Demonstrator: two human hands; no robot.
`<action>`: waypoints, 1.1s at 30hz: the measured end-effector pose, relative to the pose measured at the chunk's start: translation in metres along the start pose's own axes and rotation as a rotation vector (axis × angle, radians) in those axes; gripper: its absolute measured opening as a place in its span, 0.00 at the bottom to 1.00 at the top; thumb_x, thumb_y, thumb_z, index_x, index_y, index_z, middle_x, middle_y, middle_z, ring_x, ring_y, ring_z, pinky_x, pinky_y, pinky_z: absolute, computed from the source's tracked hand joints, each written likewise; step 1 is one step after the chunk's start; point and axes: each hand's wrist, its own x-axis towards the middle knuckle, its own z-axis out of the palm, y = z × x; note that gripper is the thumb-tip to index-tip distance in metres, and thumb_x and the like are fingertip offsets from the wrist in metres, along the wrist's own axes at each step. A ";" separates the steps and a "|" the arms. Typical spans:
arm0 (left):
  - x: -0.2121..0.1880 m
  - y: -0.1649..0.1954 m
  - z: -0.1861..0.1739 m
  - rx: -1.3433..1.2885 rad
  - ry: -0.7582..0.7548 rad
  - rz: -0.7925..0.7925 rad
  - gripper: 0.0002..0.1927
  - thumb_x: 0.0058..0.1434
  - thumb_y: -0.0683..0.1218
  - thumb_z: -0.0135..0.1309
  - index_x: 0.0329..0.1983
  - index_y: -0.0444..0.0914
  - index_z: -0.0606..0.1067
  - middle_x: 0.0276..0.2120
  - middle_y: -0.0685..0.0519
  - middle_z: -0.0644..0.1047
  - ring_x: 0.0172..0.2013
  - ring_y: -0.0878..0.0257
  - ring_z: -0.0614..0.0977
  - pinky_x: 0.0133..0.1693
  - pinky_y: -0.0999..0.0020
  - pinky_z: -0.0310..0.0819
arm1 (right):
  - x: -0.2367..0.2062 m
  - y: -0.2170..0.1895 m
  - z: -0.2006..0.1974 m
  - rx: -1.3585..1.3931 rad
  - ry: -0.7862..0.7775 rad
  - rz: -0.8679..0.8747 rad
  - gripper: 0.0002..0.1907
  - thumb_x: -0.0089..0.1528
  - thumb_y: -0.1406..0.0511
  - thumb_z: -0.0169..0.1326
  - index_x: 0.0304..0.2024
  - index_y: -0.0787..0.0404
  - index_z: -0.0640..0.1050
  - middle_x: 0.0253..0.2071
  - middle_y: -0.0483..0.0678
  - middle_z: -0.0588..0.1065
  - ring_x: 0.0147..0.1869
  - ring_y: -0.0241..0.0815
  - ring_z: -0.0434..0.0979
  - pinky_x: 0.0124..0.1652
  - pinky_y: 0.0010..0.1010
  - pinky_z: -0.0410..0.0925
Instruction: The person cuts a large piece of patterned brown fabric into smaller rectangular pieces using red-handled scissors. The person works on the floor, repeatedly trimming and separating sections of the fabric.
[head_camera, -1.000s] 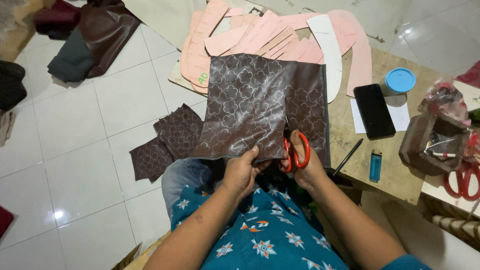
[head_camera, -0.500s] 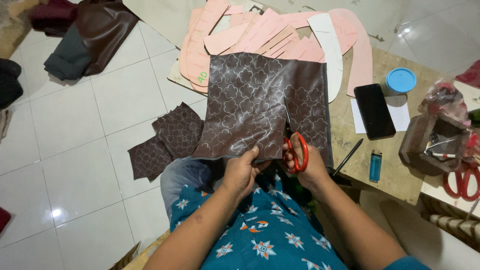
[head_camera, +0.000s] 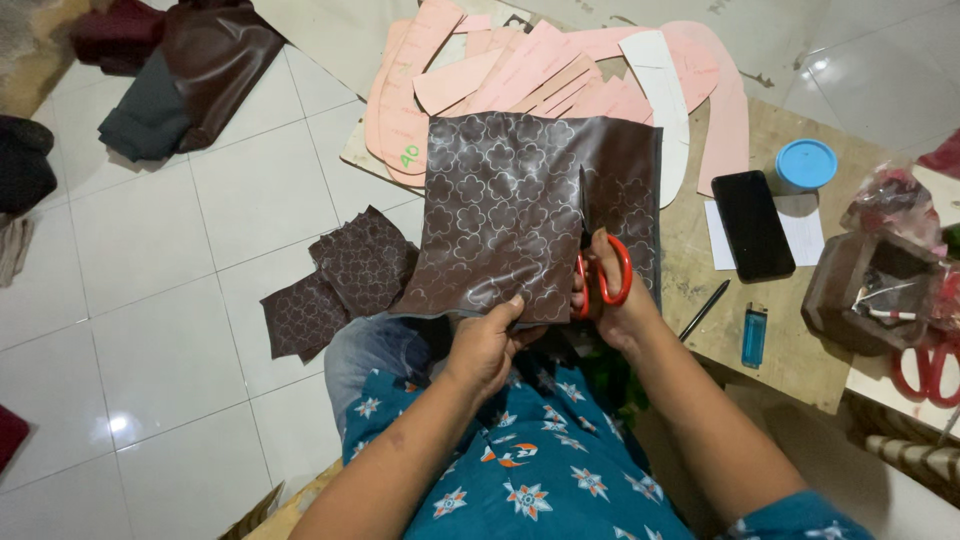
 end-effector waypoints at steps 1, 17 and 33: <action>0.000 0.000 0.000 0.000 -0.014 0.008 0.20 0.65 0.41 0.50 0.61 0.35 0.70 0.52 0.45 0.79 0.48 0.54 0.83 0.47 0.54 0.82 | -0.001 0.001 -0.001 -0.004 0.004 0.001 0.27 0.62 0.38 0.52 0.35 0.52 0.72 0.24 0.39 0.68 0.24 0.33 0.67 0.26 0.26 0.65; -0.001 0.000 0.000 0.012 0.017 -0.019 0.22 0.65 0.42 0.50 0.62 0.33 0.68 0.53 0.45 0.78 0.50 0.54 0.83 0.48 0.55 0.81 | -0.006 -0.003 -0.008 -0.072 0.084 -0.016 0.29 0.61 0.40 0.53 0.36 0.58 0.73 0.22 0.38 0.66 0.21 0.29 0.62 0.23 0.19 0.59; 0.002 -0.006 0.001 -0.038 0.001 -0.040 0.22 0.64 0.41 0.52 0.62 0.35 0.69 0.53 0.47 0.78 0.51 0.54 0.82 0.50 0.52 0.80 | 0.019 -0.013 0.021 0.095 0.079 -0.032 0.27 0.62 0.45 0.50 0.52 0.56 0.76 0.47 0.44 0.81 0.46 0.39 0.82 0.47 0.33 0.75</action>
